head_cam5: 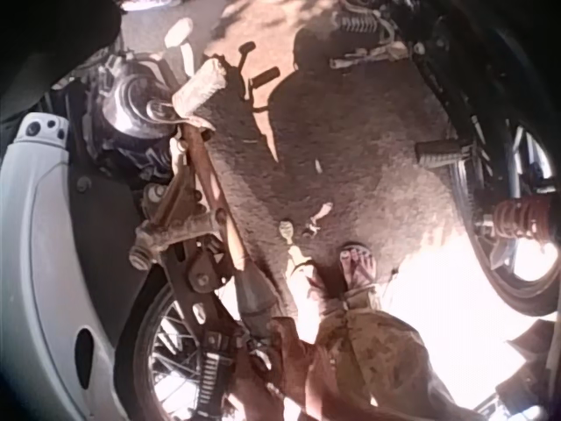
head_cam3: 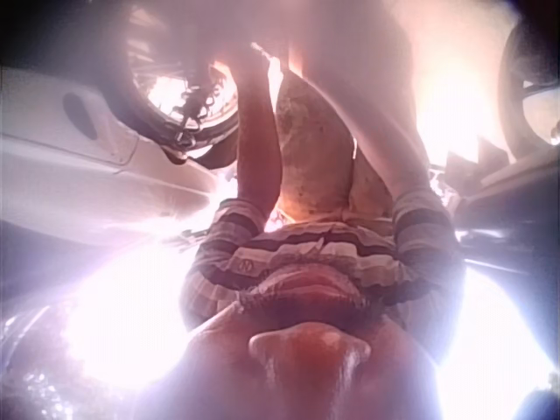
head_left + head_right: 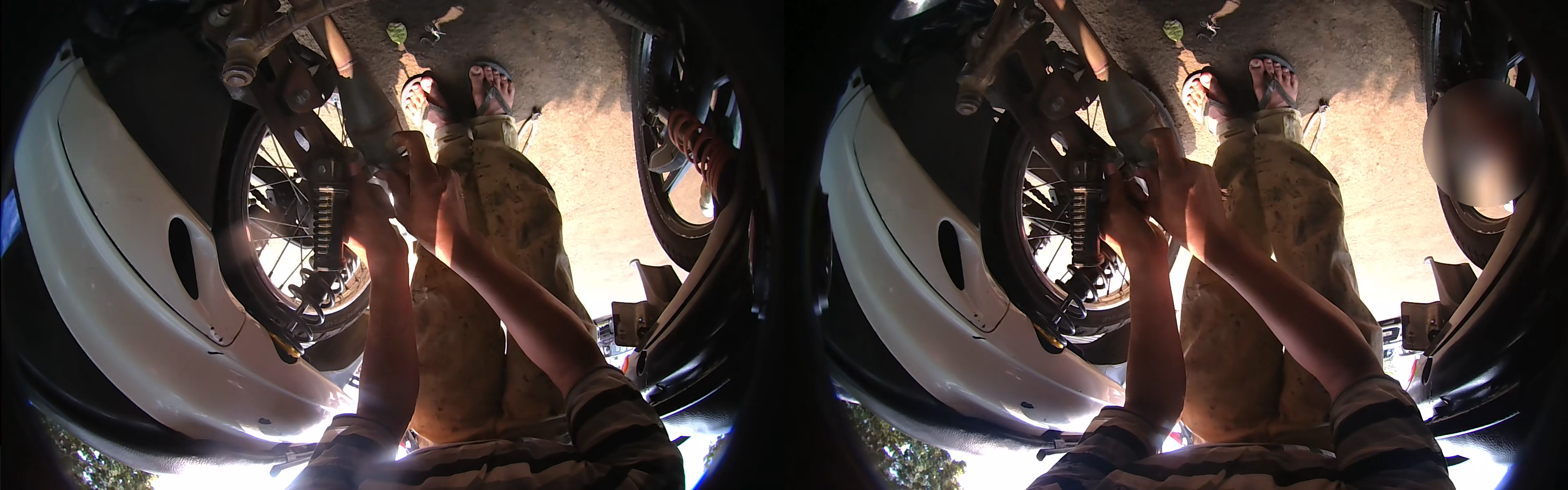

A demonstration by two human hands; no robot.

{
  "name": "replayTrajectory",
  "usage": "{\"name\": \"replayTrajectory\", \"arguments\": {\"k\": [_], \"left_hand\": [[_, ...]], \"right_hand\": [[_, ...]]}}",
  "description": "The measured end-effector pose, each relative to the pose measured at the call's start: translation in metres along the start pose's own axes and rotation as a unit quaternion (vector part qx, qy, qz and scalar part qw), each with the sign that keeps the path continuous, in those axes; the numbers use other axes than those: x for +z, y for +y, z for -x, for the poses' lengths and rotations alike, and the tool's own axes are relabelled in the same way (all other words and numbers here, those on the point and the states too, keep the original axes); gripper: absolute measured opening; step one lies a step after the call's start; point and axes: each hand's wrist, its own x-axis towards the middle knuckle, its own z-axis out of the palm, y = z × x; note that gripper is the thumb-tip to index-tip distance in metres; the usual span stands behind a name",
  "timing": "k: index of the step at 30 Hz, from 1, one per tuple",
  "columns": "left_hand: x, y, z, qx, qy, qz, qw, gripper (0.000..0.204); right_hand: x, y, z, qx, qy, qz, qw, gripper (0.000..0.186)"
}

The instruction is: The person prepares a wire and uses pliers to secure it around the rear suspension area of a parked motorcycle. The person repeatedly wraps and tightens the wire near the shock absorber and rear wheel.

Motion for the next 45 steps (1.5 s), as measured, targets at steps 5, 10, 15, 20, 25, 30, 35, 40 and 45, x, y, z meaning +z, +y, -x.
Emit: {"name": "replayTrajectory", "arguments": {"k": [5,10,15,20,25,30,35,40,45], "left_hand": [[0.001,0.007,0.004,-0.025,-0.034,0.012,0.999,0.016],[0.003,0.016,0.007,-0.031,-0.020,-0.020,0.999,0.036],[-0.002,0.009,0.007,-0.036,-0.054,-0.001,0.998,0.036],[0.005,-0.013,0.023,0.106,0.007,0.010,0.994,0.029],[-0.006,-0.031,0.032,0.155,0.090,-0.070,0.981,0.036],[-0.002,-0.024,0.024,0.298,0.088,-0.237,0.920,0.047],[0.015,-0.002,0.031,-0.008,0.081,-0.005,0.997,0.036],[0.020,0.025,0.060,-0.063,0.106,-0.053,0.991,0.040],[0.017,0.041,0.069,-0.096,0.117,-0.057,0.987,0.036]], "right_hand": [[-0.014,-0.008,-0.022,-0.095,-0.099,0.185,0.973,0.040],[-0.045,-0.006,-0.011,-0.087,-0.077,0.292,0.949,0.029],[-0.050,0.012,-0.022,-0.183,-0.048,0.268,0.945,0.013],[-0.026,0.014,-0.034,-0.252,-0.036,0.238,0.937,0.006],[-0.018,0.003,-0.034,-0.233,-0.045,0.272,0.933,0.015],[-0.035,-0.016,-0.025,-0.117,-0.081,0.348,0.927,0.027],[-0.019,-0.014,-0.040,-0.208,-0.094,0.315,0.921,0.029],[-0.032,-0.059,-0.038,-0.174,-0.168,0.426,0.872,0.027],[-0.015,-0.130,-0.043,-0.393,-0.124,0.337,0.846,0.019]]}}
